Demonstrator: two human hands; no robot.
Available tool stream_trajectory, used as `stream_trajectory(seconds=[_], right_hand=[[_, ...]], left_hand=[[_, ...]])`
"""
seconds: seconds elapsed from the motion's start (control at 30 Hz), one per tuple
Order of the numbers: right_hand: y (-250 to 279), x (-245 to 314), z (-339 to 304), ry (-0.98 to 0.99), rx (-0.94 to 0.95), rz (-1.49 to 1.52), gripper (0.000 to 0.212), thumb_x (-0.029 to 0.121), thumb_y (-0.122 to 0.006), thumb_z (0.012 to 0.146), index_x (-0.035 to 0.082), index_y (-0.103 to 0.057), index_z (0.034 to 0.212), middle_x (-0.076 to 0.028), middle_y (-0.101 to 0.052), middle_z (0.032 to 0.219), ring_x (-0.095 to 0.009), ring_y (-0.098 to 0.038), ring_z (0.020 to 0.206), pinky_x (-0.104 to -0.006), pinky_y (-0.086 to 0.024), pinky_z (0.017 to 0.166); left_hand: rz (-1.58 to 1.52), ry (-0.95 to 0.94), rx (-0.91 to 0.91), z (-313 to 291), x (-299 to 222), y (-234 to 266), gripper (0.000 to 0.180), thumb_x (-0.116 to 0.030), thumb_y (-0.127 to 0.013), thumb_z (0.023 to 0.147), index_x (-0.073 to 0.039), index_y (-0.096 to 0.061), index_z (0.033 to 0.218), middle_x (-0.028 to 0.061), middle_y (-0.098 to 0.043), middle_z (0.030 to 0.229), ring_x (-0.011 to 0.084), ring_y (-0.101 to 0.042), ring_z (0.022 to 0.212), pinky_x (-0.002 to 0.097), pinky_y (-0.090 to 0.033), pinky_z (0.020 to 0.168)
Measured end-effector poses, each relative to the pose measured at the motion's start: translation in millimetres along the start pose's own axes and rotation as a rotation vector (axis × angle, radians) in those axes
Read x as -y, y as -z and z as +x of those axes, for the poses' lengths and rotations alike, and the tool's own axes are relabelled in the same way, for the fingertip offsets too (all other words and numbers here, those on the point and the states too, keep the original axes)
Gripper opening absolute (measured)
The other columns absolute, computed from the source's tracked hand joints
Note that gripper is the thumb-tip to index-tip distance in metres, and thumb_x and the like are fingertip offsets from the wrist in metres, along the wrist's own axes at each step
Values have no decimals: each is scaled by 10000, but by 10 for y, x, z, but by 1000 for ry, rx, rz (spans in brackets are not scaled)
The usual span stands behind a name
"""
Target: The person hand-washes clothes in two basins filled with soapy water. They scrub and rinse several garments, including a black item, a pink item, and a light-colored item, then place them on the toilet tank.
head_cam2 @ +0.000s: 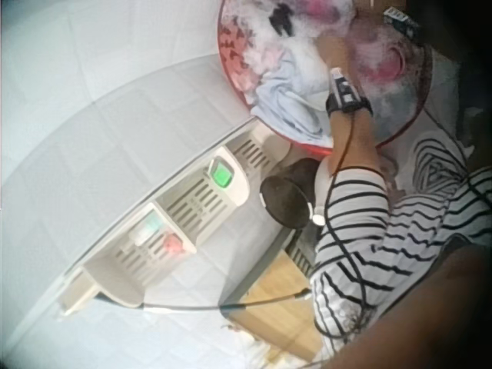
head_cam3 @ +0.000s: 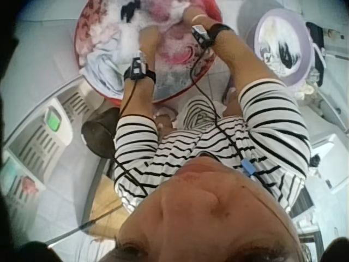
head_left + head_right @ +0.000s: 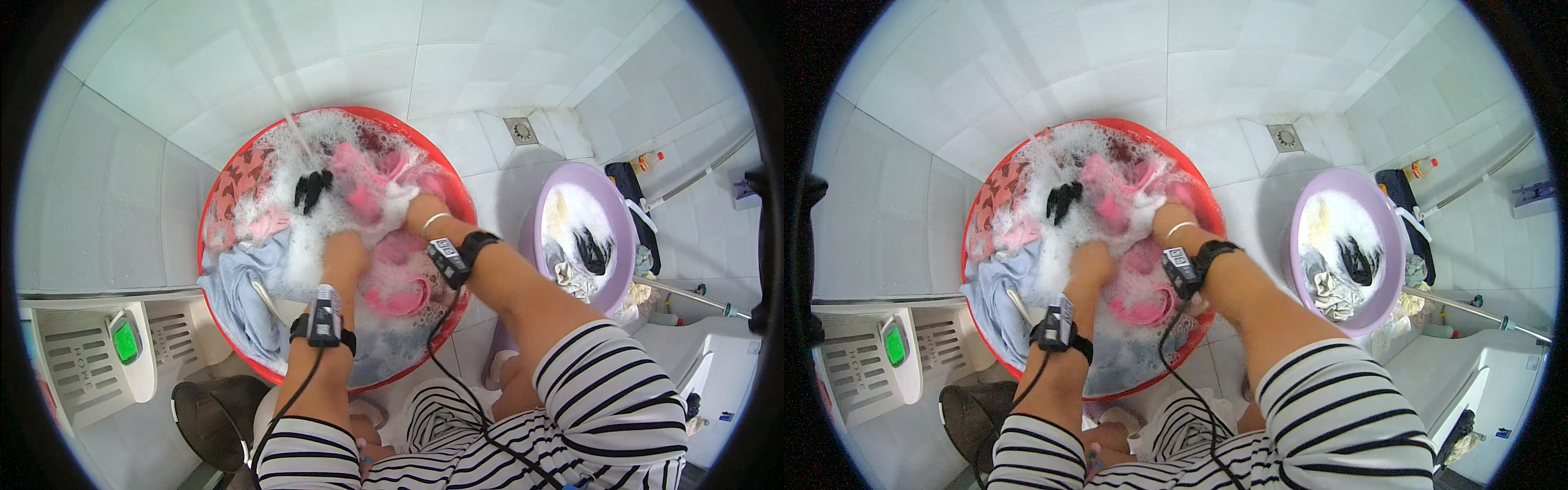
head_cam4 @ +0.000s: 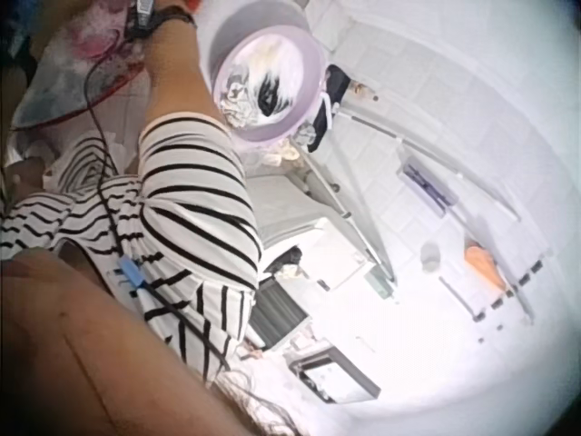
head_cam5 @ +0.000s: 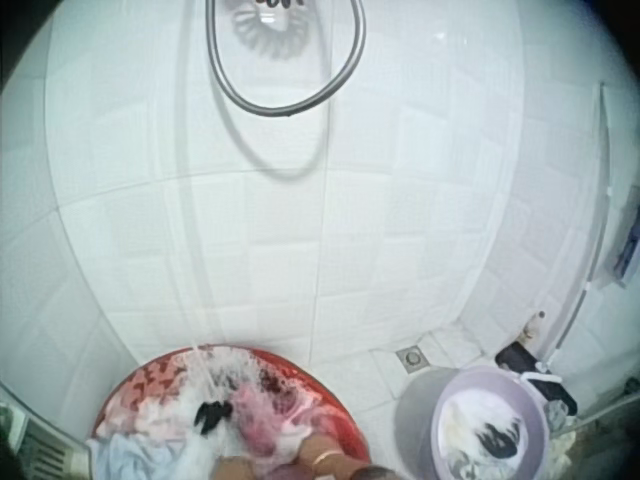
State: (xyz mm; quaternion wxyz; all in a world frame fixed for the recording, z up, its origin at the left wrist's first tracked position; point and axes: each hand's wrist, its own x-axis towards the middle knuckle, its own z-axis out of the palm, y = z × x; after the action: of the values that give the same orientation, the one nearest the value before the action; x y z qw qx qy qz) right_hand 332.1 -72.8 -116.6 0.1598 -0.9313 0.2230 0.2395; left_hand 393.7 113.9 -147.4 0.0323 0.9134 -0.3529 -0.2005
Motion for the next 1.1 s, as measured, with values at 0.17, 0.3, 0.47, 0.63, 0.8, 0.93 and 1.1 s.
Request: stream_trajectory(seconds=[0.17,0.3,0.47,0.63,0.8,0.93,1.1], right_hand=[[377,408,-357,375,-162,-31,198,237,-612,692,77,-646,805,-205,-621,827,-267,-615,884,-399,-475,790],[636,642,-858,577,-433,484,288,310,-599,726,54,-634,855,-182,-604,868,-335,-557,904,-409,-431,816],[453,1191,-1288,878,-811,627,307,351,-579,749,53,-626,805,-149,-579,934,-330,-508,939,-408,-422,810],[646,830,-933,512,-475,391,300,348,-544,791,68,-647,823,-169,-589,970,-329,-531,935,-392,-436,813],[765,-241,-673,503,-513,46,311,349,-615,738,151,-640,977,-126,-564,1116,-323,-470,1103,-404,-413,885],[384,-533,-754,941,-428,-314,459,338,-637,709,210,-577,1146,-107,-492,1235,-317,-406,1176,-454,-283,1003],[-78,-137,-620,452,-3,-313,553,260,-598,746,251,-463,1282,-128,-421,1328,-339,-355,1237,-478,-250,1016]], left_hand=[[-1336,268,-72,14,272,68,262,-305,-502,826,-81,-634,849,94,-638,847,258,-620,795,407,-501,693],[-2330,81,-156,-116,106,203,228,-300,-487,859,-108,-594,922,41,-613,925,185,-586,835,335,-485,721],[-2674,-109,156,-245,2,372,303,-388,-463,867,-134,-539,1014,49,-550,1014,238,-566,870,383,-413,862],[-2332,115,222,-542,-265,645,335,-328,-517,852,-87,-548,1084,70,-574,1036,217,-565,880,360,-437,831],[-1181,6,-108,-693,-210,1113,245,-138,-567,809,-46,-626,1029,125,-571,1130,242,-572,966,371,-469,793],[131,-241,-321,-724,-6,932,414,-116,-597,715,-181,-604,1124,113,-526,1183,293,-496,1074,401,-395,907],[296,-304,-58,-610,-100,271,483,-142,-532,767,-233,-503,1241,96,-532,1183,296,-499,1069,422,-392,917]])
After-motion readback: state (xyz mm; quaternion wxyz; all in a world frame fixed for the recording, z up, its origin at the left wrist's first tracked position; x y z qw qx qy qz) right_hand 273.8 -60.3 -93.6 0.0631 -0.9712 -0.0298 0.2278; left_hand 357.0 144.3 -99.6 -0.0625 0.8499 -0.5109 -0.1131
